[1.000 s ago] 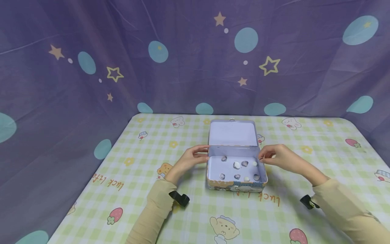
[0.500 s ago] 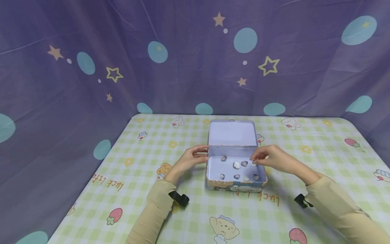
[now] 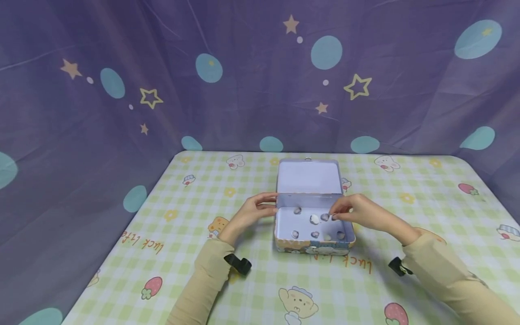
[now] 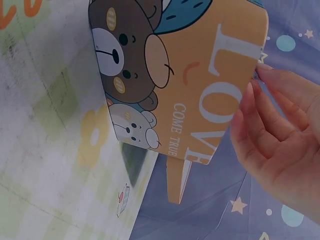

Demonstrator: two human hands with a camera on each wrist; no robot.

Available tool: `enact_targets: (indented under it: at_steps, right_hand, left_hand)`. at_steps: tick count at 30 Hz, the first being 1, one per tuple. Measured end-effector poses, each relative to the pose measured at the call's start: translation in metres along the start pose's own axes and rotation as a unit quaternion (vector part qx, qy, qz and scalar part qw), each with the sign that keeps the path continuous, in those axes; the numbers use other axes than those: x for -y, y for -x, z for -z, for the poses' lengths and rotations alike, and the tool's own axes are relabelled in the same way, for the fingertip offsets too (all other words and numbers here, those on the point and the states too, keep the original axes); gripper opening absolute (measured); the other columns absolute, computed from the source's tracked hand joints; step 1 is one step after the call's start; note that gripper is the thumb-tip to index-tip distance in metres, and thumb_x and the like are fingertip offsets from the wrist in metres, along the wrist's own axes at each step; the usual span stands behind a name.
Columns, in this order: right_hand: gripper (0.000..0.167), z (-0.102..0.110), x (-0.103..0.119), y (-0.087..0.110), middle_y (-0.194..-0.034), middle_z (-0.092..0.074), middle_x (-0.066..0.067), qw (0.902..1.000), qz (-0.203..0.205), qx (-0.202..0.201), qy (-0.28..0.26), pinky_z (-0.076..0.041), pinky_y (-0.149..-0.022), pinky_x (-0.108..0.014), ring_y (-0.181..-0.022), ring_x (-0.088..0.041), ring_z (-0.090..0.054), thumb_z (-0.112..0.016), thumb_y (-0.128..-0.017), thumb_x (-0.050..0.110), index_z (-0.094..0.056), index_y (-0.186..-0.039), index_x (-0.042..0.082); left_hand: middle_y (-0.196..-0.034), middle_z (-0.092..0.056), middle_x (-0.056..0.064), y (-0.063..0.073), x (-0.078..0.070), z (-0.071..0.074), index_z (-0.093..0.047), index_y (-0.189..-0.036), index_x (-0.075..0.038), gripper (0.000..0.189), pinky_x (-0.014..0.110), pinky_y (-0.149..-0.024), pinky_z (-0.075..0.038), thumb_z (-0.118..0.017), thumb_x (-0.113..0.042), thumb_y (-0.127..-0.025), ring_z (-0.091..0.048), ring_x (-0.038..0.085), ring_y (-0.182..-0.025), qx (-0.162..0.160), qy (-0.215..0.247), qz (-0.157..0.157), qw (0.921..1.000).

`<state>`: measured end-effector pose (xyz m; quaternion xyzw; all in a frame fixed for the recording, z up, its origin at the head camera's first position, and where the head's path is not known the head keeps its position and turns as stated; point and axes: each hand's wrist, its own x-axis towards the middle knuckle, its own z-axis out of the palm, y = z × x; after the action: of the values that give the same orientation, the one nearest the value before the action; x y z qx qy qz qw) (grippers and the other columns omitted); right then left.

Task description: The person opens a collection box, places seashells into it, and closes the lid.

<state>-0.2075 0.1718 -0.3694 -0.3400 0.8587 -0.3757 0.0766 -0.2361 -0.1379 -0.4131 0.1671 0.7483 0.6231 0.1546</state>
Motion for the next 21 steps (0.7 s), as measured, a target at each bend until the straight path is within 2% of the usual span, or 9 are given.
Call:
enact_targets:
  at_steps: [7, 12, 16, 21]
  right_hand:
    - [0.011, -0.001, 0.001, -0.001, -0.084, -0.067, -0.004, 0.9998, 0.002, -0.002, 0.017, -0.051, -0.066, -0.023, -0.075, -0.005, -0.058, -0.06, -0.081, 0.004, -0.067, -0.09, 0.006]
    - [0.011, 0.002, 0.001, 0.001, -0.085, -0.066, -0.001, 0.9996, 0.003, -0.017, 0.02, -0.052, -0.066, -0.025, -0.072, -0.005, -0.058, -0.061, -0.082, 0.005, -0.067, -0.091, 0.007]
    - [0.011, 0.006, 0.001, 0.003, -0.084, -0.064, 0.003, 0.9992, -0.01, -0.035, 0.019, -0.051, -0.065, -0.026, -0.071, -0.006, -0.057, -0.061, -0.083, 0.012, -0.067, -0.092, 0.009]
    - [0.014, 0.011, -0.006, 0.005, -0.088, -0.064, 0.0, 0.9964, -0.03, -0.073, 0.03, -0.051, -0.07, -0.027, -0.075, -0.008, -0.057, -0.061, -0.084, 0.014, -0.066, -0.095, 0.008]
  left_hand:
    - [-0.125, -0.047, 0.02, -0.001, 0.001, 0.0, -0.046, -0.126, -0.003, 0.05, 0.032, -0.088, -0.048, -0.064, -0.007, -0.08, -0.051, 0.033, -0.108, 0.003, 0.0, -0.004, 1.0]
    - [-0.125, -0.047, 0.02, -0.001, 0.002, 0.0, -0.045, -0.126, -0.002, 0.051, 0.032, -0.088, -0.048, -0.064, -0.007, -0.08, -0.052, 0.033, -0.107, 0.004, 0.002, -0.004, 1.0]
    - [-0.125, -0.047, 0.02, -0.002, 0.002, 0.001, -0.045, -0.127, -0.002, 0.051, 0.032, -0.087, -0.048, -0.064, -0.006, -0.079, -0.053, 0.032, -0.106, 0.006, 0.0, -0.005, 1.0]
    - [-0.124, -0.048, 0.02, -0.002, -0.003, 0.003, -0.045, -0.127, -0.003, 0.051, 0.032, -0.088, -0.047, -0.064, -0.007, -0.079, -0.052, 0.032, -0.107, 0.014, -0.02, -0.007, 0.9997]
